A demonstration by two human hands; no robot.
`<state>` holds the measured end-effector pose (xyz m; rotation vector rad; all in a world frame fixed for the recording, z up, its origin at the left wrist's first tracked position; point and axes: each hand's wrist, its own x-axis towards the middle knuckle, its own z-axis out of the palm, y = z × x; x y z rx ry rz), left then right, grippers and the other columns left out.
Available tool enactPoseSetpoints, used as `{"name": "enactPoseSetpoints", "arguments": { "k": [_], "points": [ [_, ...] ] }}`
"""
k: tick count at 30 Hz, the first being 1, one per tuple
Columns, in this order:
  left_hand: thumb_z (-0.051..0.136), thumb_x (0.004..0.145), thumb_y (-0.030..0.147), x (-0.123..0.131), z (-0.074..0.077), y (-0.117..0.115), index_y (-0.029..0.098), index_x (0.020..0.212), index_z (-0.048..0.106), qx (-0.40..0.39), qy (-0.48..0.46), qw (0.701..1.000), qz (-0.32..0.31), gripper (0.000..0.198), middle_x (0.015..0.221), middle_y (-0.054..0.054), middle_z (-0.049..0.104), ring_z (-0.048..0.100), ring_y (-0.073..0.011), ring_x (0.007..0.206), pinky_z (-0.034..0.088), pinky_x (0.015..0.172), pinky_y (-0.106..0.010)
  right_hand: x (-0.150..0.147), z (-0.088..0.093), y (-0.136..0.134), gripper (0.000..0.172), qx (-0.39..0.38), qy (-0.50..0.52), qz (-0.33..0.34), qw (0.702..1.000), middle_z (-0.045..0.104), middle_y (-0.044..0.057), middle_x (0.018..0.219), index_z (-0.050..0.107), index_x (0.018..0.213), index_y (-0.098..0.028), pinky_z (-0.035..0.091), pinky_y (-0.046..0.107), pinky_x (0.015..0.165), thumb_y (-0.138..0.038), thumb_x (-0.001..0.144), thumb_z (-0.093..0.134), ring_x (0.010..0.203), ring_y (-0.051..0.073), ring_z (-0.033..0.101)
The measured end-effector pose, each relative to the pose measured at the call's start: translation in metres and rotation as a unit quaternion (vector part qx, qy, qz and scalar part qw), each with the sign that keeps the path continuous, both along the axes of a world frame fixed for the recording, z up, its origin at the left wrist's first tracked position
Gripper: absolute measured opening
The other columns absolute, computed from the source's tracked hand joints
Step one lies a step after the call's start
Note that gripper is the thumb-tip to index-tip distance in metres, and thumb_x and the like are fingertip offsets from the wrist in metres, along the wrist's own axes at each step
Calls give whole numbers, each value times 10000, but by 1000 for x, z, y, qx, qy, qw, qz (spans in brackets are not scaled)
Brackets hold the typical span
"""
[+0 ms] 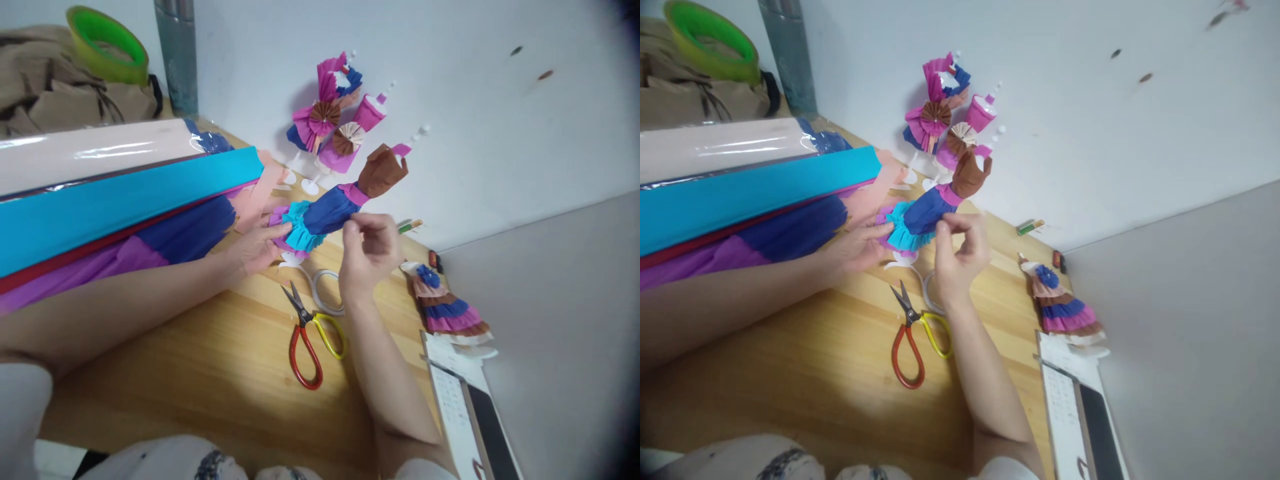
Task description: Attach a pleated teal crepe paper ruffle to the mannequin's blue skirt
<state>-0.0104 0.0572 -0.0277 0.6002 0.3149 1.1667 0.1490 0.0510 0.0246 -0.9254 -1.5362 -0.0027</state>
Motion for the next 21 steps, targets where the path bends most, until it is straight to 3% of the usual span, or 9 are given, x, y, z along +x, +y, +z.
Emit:
{"name": "enactPoseSetpoints", "arguments": {
  "k": [3,7,12,15,18,21],
  "points": [
    [766,816,206,1,-3,1,171,1035,737,-4,-5,1000,3,223,1008,-80,767,723,-245,956,571,867,-396,0,-5,-16,80,-41,-120,30,991,607,2,715,693,853,-215,485,324,629,-254,893,635,639,160,564],
    [723,821,160,1,-4,2,182,989,741,-11,-16,1000,8,171,1014,-64,769,720,-220,981,561,876,-348,-1,-13,-16,92,-51,-193,0,980,609,11,704,705,846,-215,459,319,588,-269,893,647,627,165,545],
    [621,843,191,0,1,1,180,998,730,-48,-19,999,-1,189,1028,-72,768,713,-236,1013,557,885,-363,-3,-15,-17,144,-48,-199,-11,979,580,4,676,666,767,-209,441,311,586,-226,902,616,601,153,512],
    [583,716,144,0,2,0,176,976,711,-57,-33,998,-25,292,996,-77,766,707,-266,1047,550,923,-410,-5,-14,-20,112,-49,-194,-8,980,568,-7,657,676,784,-202,434,302,569,-213,885,627,579,147,505],
    [576,568,85,3,2,-1,197,936,696,-17,-30,998,-59,403,982,-59,766,698,-278,1064,546,935,-429,-6,-14,-22,133,-71,-190,-18,979,548,-16,631,663,748,-204,421,297,558,-207,873,616,567,146,494],
    [631,579,56,4,-1,-3,223,890,695,13,-4,998,-68,359,963,-35,769,689,-265,1070,545,932,-411,-8,-12,-23,163,-85,-186,-18,979,540,-19,618,634,708,-206,409,293,556,-193,868,604,564,144,487]
  ]
}}
